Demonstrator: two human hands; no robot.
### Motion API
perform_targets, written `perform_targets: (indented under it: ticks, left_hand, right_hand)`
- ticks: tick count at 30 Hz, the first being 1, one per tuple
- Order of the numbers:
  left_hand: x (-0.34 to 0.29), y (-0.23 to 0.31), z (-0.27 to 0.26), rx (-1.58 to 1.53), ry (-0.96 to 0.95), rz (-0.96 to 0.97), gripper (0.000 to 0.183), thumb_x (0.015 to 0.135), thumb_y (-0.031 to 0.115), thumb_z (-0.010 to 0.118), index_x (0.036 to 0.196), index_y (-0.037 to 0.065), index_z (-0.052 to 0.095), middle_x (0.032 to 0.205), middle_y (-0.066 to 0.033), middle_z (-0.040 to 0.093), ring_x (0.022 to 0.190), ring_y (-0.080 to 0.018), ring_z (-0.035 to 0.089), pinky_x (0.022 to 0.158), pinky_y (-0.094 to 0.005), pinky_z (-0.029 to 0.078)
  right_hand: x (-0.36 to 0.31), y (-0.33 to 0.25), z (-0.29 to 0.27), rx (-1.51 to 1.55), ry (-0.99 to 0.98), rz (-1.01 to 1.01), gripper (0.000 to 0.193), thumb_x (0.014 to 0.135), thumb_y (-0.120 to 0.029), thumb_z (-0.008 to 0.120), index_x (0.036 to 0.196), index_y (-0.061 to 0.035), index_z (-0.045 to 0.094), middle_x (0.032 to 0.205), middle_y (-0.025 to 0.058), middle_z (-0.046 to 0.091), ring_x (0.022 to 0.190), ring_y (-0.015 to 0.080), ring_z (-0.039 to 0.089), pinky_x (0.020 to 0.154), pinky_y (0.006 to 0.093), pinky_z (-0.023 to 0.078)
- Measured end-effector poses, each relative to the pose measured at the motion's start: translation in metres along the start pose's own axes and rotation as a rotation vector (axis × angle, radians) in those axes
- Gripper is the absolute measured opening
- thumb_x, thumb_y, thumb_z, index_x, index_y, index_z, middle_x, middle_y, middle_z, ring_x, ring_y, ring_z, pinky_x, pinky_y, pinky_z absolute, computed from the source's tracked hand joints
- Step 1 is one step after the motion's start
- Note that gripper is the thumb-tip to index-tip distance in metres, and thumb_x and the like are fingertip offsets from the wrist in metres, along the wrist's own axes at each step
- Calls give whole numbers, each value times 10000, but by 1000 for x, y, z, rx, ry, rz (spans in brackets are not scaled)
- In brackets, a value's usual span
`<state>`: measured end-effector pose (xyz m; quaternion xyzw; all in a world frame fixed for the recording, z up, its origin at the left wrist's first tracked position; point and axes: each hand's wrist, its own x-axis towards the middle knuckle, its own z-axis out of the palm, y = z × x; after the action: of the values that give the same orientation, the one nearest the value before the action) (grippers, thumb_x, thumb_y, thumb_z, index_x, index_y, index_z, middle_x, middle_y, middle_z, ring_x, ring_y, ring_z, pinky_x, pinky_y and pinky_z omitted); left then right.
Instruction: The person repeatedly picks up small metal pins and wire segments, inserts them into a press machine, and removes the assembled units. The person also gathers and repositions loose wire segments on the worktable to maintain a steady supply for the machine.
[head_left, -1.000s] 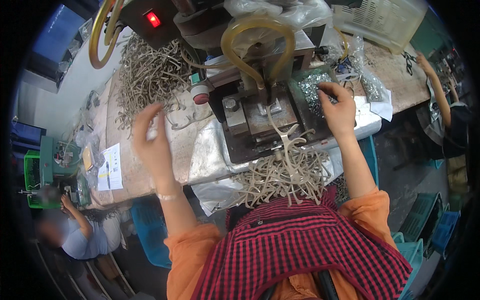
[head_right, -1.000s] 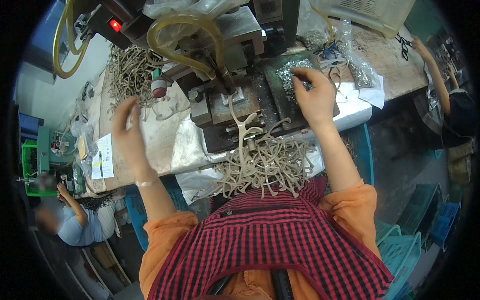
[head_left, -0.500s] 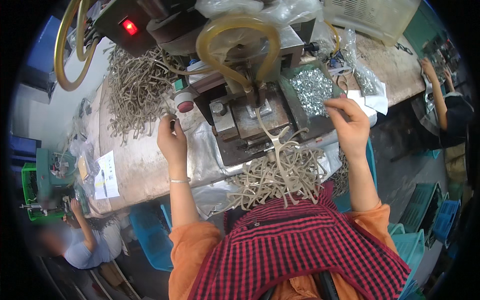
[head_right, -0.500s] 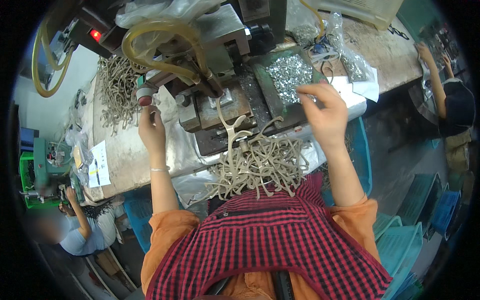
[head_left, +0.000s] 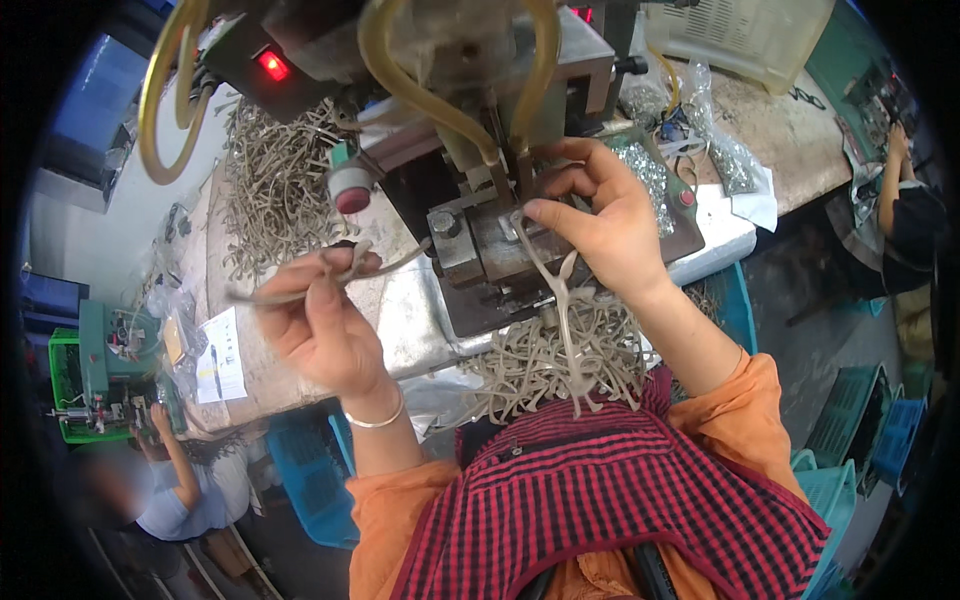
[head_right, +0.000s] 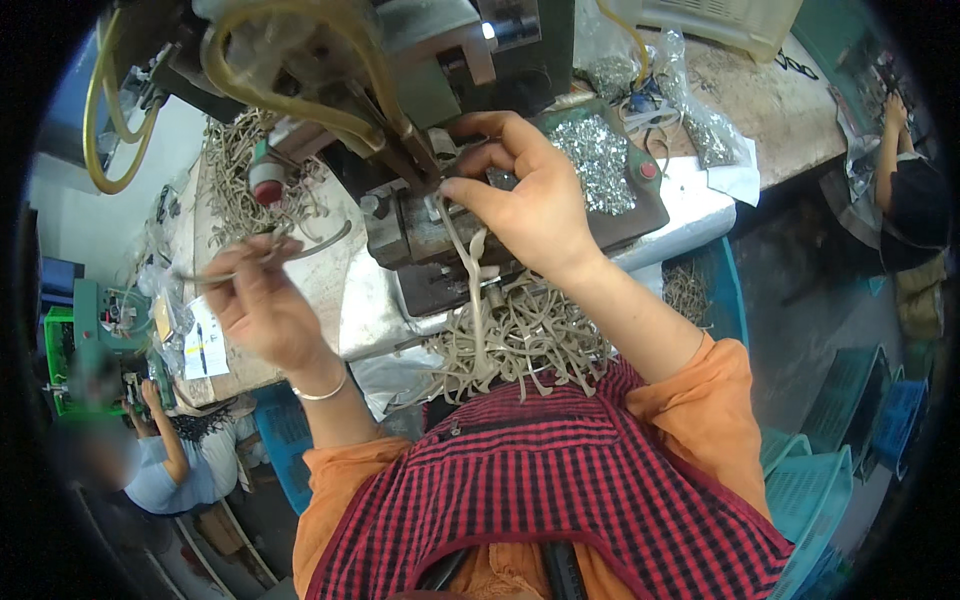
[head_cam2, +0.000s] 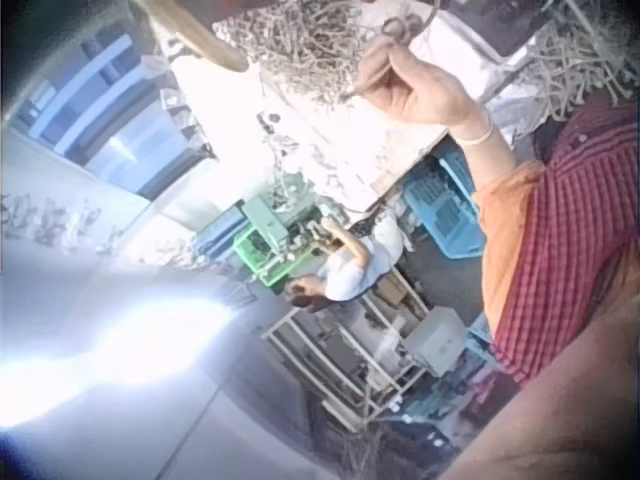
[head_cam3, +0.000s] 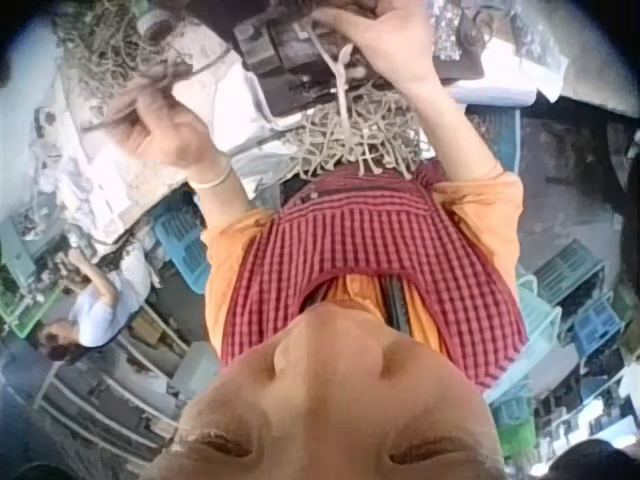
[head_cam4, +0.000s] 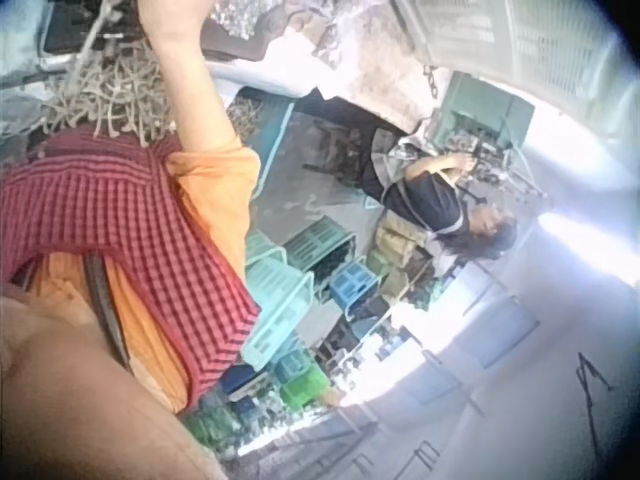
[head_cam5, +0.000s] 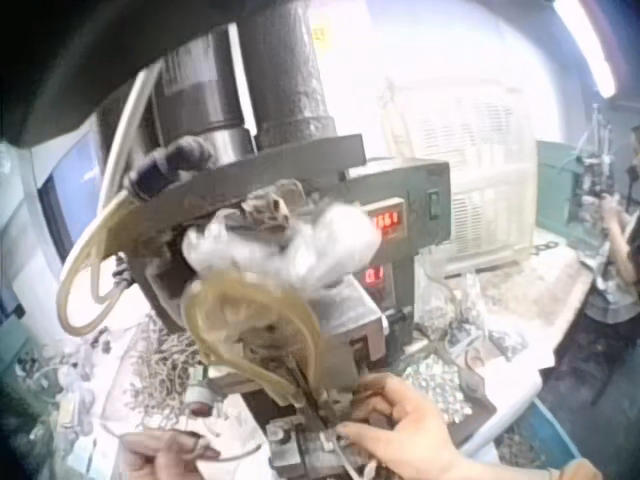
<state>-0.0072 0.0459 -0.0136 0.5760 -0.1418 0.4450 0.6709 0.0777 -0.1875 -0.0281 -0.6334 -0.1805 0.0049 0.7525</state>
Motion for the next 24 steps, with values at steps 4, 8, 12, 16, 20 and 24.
perform_targets:
  ticks: [4, 8, 12, 16, 20, 24]
  left_hand:
    - [35, 22, 33, 142, -170, 108, 66, 980, -43, 547, 1045, -30, 540, 1020, -220, 661, 918, -273, 692, 753, -440, 646]
    - [18, 16, 36, 50, -346, 226, 105, 984, -21, 566, 1089, -26, 565, 983, -215, 690, 822, -276, 710, 686, -399, 613]
    - [-10, 10, 50, 390, -730, 344, 181, 839, -55, 669, 985, 50, 686, 1043, -174, 756, 733, -205, 700, 559, -267, 496]
    - [-11, 8, 65, 562, -885, 553, 234, 689, 8, 747, 914, 68, 722, 1045, -92, 759, 553, -142, 523, 481, -255, 408]
    - [-11, 1, 67, 591, -899, 571, 191, 694, 39, 745, 880, 63, 708, 1017, -79, 742, 541, -136, 511, 466, -275, 409]
    - [-9, 4, 67, 538, -904, 536, 165, 708, 82, 751, 866, 69, 704, 1016, -73, 737, 541, -130, 510, 466, -271, 406]
  right_hand:
    - [-3, -16, 18, 61, 2, 90, 503, 845, 39, 702, 1314, 48, 519, 987, 57, 689, 940, 100, 634, 859, 240, 499]
    - [-18, -23, 17, 4, -41, -21, 546, 877, 38, 664, 1389, 55, 473, 1127, 97, 693, 1061, 148, 629, 945, 287, 496]
    - [-6, 4, -32, -636, 17, -321, 282, 842, -85, 676, 1117, -30, 714, 1140, 161, 710, 1133, 313, 660, 1016, 414, 499]
    - [-12, 71, -98, -1288, 169, -235, 257, 769, -168, 796, 1006, -76, 758, 1292, 225, 634, 1299, 392, 538, 1097, 469, 425]
    - [-17, 82, -108, -1193, 218, -277, 110, 767, -111, 793, 862, -66, 762, 1269, 190, 665, 1318, 367, 537, 1079, 455, 438]
    - [-14, 80, -103, -1132, 252, -345, 104, 808, -69, 740, 901, -26, 721, 1202, 180, 691, 1224, 365, 604, 1044, 455, 461]
